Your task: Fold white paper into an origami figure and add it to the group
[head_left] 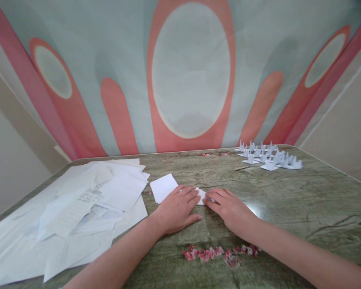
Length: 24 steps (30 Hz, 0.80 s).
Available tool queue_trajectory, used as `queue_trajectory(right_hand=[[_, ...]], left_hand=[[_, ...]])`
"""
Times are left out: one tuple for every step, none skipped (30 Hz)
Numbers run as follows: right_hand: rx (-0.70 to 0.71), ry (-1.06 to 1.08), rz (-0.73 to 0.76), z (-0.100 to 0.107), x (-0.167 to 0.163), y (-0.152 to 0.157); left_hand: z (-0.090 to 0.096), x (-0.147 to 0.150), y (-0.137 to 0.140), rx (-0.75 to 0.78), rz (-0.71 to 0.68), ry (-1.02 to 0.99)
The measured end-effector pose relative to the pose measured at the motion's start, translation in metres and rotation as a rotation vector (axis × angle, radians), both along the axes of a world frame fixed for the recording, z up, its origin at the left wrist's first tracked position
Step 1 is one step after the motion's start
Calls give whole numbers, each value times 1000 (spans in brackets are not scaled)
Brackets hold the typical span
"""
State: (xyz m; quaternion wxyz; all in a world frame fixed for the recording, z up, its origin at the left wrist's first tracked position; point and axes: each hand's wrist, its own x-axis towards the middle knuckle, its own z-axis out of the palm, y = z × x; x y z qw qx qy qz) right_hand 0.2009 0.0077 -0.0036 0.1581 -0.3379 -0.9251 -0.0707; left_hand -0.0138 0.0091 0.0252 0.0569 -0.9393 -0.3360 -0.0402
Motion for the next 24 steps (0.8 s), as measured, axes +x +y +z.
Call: queue_trajectory(right_hand=[[4, -5, -2, 1, -1, -1], [3, -11, -7, 3, -2, -2], [1, -17, -12, 4, -2, -2], [-3, -22, -18, 5, -3, -3], [-7, -25, -23, 5, -3, -4], [-9, -27, -26, 5, -3, -4], [-10, -27, -26, 5, -3, -4], [-10, -26, -25, 5, -3, -4], [-11, -25, -25, 5, -2, -4], [-11, -25, -24, 4, -2, -4], [-11, -24, -21, 4, -2, -3], [-11, -24, -18, 3, -2, -3], [-12, -23, -14, 3, -2, -2], [-15, -25, -11, 3, -2, -2], [-19, -27, -9, 3, -2, -2], [-25, -30, -11, 3, -2, -2], [-33, -34, -14, 4, -2, -2], [-39, -38, -15, 4, -2, -2], [-41, -40, -15, 4, -2, -2], [-39, -40, -13, 4, -1, -2], [-34, -38, -9, 4, -1, -1], [-27, -33, -6, 4, -1, -1], [-20, -27, -5, 4, -1, -1], [-14, -21, -4, 4, -1, 0]], left_hand=[[0, 1, -1, 12, -14, 6], [0, 2, -2, 23, -26, 11], [1, 3, -3, 34, -35, 16], [1, 5, -5, 43, -41, 19], [1, 6, -6, 49, -47, 20], [1, 7, -7, 54, -52, 20], [1, 7, -8, 56, -57, 16], [1, 8, -9, 56, -59, 12], [1, 8, -9, 55, -59, 4], [1, 8, -9, 51, -56, -5], [1, 8, -9, 46, -50, -15], [1, 9, -9, 40, -42, -26], [1, 9, -10, 33, -33, -34], [2, 9, -10, 26, -24, -39], [3, 9, -10, 20, -15, -40], [4, 9, -10, 14, -5, -39], [5, 8, -11, 11, 5, -36], [6, 8, -12, 10, 17, -30], [8, 7, -13, 13, 30, -24], [10, 5, -15, 18, 46, -18], [11, 4, -17, 22, 64, -10], [13, 2, -18, 24, 83, 0], [15, 0, -20, 21, 101, 10], [17, -1, -22, 15, 118, 20]])
